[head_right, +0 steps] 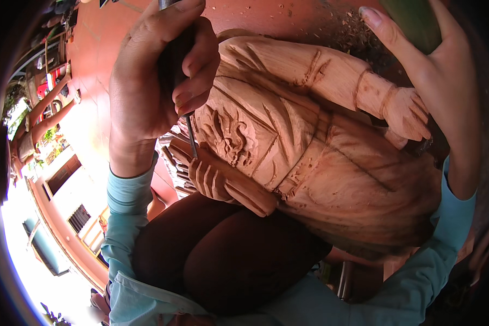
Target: The person carves a wooden statue of a seated figure using a chisel and a mallet. They repeatedly strike the chisel to shape the torso and clothing details, occasionally switching tools from a nearby set.
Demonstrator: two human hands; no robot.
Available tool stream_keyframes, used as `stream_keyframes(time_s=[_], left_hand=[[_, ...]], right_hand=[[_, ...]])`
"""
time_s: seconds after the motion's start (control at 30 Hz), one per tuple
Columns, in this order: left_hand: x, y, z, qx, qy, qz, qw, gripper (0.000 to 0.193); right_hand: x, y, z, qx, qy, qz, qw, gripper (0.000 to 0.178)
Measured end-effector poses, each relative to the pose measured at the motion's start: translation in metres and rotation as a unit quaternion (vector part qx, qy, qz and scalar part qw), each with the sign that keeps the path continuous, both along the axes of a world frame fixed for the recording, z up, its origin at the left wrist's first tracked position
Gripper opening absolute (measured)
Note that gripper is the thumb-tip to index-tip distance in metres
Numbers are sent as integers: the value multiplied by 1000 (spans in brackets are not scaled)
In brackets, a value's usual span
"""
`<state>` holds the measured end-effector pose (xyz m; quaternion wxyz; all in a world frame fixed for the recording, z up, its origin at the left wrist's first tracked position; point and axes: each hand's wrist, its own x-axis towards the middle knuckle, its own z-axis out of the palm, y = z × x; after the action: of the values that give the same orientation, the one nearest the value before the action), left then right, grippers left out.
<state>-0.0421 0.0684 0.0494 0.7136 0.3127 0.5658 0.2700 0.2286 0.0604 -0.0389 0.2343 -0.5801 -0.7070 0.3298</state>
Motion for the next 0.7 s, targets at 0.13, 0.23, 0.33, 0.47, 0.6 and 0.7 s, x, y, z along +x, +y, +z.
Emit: stream_keyframes(time_s=[0.13, 0.23, 0.33, 0.47, 0.6, 0.7], left_hand=[[0, 0, -1, -20, -7, 5, 1000, 28], [-1, 1, -2, -15, -2, 19, 1000, 29], [-2, 2, -3, -39, -19, 10, 999, 30], [-4, 2, -2, -29, -24, -5, 999, 30], [-3, 2, -3, -29, -6, -7, 1000, 30], [-3, 2, -3, -32, 3, -9, 999, 31]], right_hand=[[-3, -1, 1, -8, 17, -17, 1000, 36], [-3, -1, 4, -3, -13, -23, 1000, 35], [-1, -1, 7, 4, -57, -31, 998, 36], [2, 1, 8, -24, -82, -36, 996, 37], [3, 0, 6, -12, -93, -44, 995, 38], [3, 0, 4, 2, -83, -55, 995, 39]])
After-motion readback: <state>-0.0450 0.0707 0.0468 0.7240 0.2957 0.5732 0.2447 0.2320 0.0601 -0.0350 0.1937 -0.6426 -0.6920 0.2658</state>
